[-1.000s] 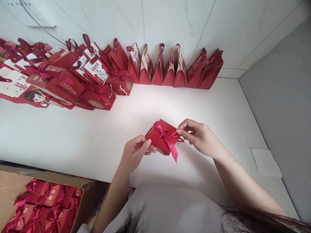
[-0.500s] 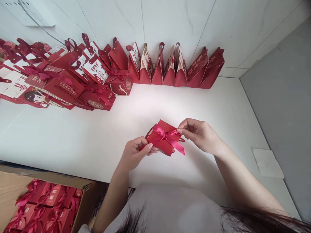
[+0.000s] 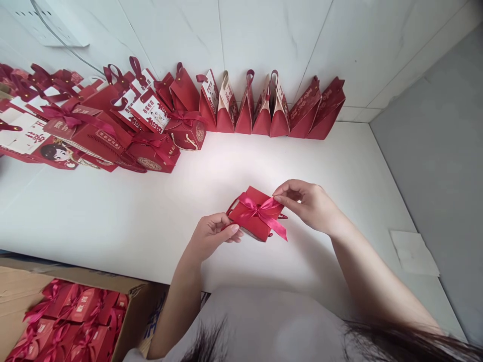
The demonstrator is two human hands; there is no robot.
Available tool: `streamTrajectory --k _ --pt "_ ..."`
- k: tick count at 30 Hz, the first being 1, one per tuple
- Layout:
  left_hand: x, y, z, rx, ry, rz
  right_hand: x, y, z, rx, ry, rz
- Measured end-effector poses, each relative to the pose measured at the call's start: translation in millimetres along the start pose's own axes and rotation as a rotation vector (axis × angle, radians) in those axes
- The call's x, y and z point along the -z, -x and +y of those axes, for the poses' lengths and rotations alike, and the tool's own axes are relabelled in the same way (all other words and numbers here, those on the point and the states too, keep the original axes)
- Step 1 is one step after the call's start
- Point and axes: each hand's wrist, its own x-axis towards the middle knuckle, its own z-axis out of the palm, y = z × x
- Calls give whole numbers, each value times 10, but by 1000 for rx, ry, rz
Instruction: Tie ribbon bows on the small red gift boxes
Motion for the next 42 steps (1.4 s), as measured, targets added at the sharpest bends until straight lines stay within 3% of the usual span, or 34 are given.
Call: streamTrajectory --k 2,3,7,9,11,16,20,30,34,38,42 --pt "74 25 25 6 -96 -29 3 -12 13 27 9 42" --pt "113 35 50 -11 -146 11 4 -13 23 28 9 59" --pt "172 5 212 -112 -272 436 -7 8 52 -35 23 62" --pt "114 -65 304 -127 -298 527 -29 30 48 -76 0 21" --pt "14 -154 382 -129 -332 468 -59 52 34 -107 -34 -20" --pt "-208 -328 467 -111 -390 193 -117 89 34 -93 -107 -63" --pt "-243 -372 437 -98 -342 114 -118 98 74 -15 -125 -79" --pt "-184 -341 352 -38 -242 44 -34 97 136 -21 -192 -136" --pt "-92 -287 355 -103 -201 -37 35 149 192 -36 -147 -58" --pt "84 -266 353 -172 -322 -83 64 234 222 -23 -80 2" --pt "203 -297 418 -199 -440 -230 6 306 215 77 -80 -2"
